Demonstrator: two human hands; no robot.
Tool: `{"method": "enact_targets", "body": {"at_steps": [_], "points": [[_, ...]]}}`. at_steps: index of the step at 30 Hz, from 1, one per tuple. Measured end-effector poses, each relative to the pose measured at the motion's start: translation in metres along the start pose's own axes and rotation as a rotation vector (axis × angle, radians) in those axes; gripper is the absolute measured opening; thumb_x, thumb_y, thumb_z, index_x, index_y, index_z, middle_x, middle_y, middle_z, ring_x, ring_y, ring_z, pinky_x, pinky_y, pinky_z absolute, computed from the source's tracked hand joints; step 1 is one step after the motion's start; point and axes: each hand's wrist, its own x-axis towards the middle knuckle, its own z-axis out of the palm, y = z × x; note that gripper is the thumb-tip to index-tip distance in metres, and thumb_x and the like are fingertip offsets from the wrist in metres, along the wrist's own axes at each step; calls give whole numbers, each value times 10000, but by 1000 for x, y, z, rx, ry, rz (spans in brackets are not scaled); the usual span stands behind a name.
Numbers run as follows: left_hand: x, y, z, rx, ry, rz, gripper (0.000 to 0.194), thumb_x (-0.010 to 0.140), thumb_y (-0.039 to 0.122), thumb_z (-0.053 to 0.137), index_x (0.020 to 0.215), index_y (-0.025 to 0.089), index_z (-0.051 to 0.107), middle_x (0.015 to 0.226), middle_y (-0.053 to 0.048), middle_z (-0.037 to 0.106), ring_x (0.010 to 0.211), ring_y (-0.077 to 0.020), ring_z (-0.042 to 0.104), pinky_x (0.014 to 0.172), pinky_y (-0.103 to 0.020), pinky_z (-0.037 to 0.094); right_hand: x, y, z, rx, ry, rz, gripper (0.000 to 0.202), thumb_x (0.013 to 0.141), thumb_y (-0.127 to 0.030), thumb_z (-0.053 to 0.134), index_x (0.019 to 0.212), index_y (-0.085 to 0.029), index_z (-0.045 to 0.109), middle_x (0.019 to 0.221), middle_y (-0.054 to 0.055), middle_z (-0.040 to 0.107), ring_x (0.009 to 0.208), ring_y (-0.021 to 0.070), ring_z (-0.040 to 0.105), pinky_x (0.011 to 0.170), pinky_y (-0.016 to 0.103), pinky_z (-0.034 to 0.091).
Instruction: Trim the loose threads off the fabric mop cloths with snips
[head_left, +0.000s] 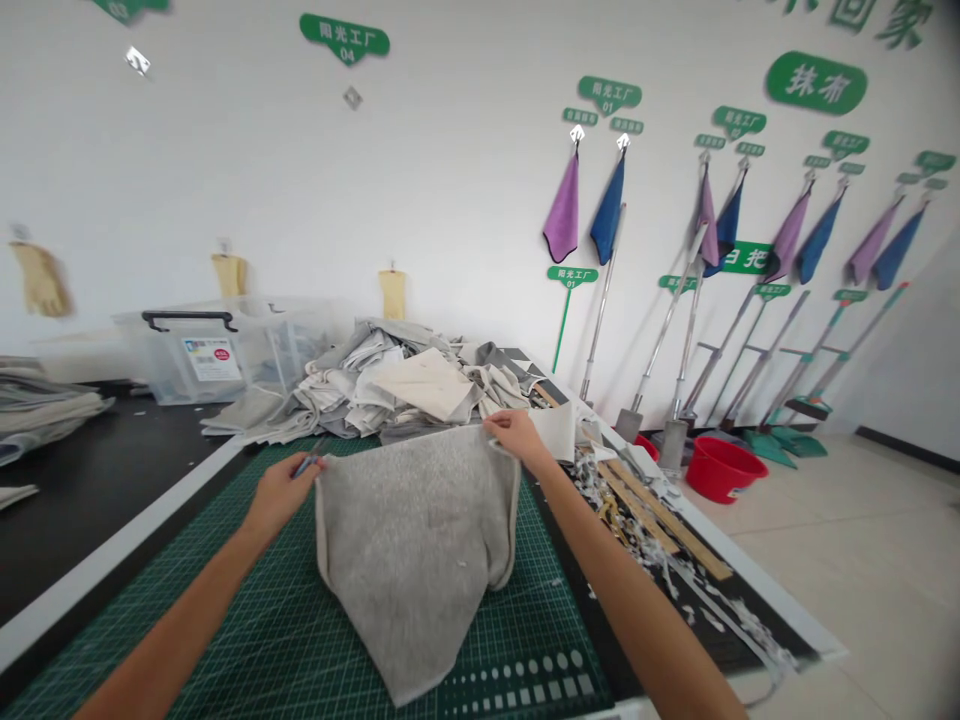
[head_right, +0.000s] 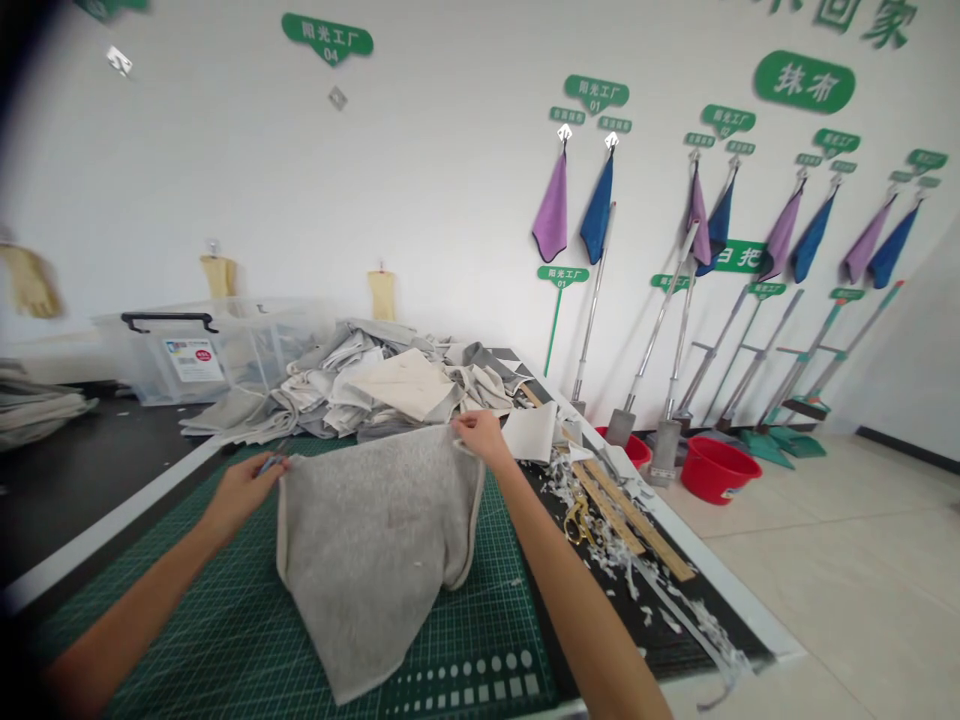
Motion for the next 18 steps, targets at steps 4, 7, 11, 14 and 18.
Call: {"method": "enact_targets", "body": {"at_steps": [4,7,11,14,18], "points": [[-2,-33,10,271,-244,-44,344,797,495,518,857,213,704,819,-17,696,814,-230,621,698,-260,440,-20,29,18,-99,76,-31,273,802,-304,584,1013,-174,699,1006,108,694,925,237,609,904,395,419],[-17,-37,10,267,-254,-7,403,836,495,492,1052,216,687,1009,-27,710,983,-265,622,840,-303,444,-51,36,26,-146,52,-71,311,820,-289,564,1093,-191,677,1109,102,667,1020,244,585,980,398,375],[-59,-1,16,186,-427,145,428,876,504,454,1159,249,650,1148,-19,676,1041,-230,614,914,-294,438,-94,36,32,-226,-194,-168,351,776,-273,629,1117,-205,676,1185,90,641,1124,257,557,1031,380,356],[-104,29,23,296,-604,245,347,846,491,516,1104,322,675,1040,-13,708,947,-229,644,869,-320,470,-124,36,28,-262,-321,-154,481,716,-321,707,1186,-234,642,1302,83,570,1209,285,502,1074,405,322],[-159,37,23,345,-660,306,441,757,508,637,1180,386,619,1097,-15,690,990,-248,640,878,-346,491,-161,45,20,-143,-148,6,537,732,-339,684,1252,-244,585,1323,96,534,1195,286,507,1007,420,406]]}}
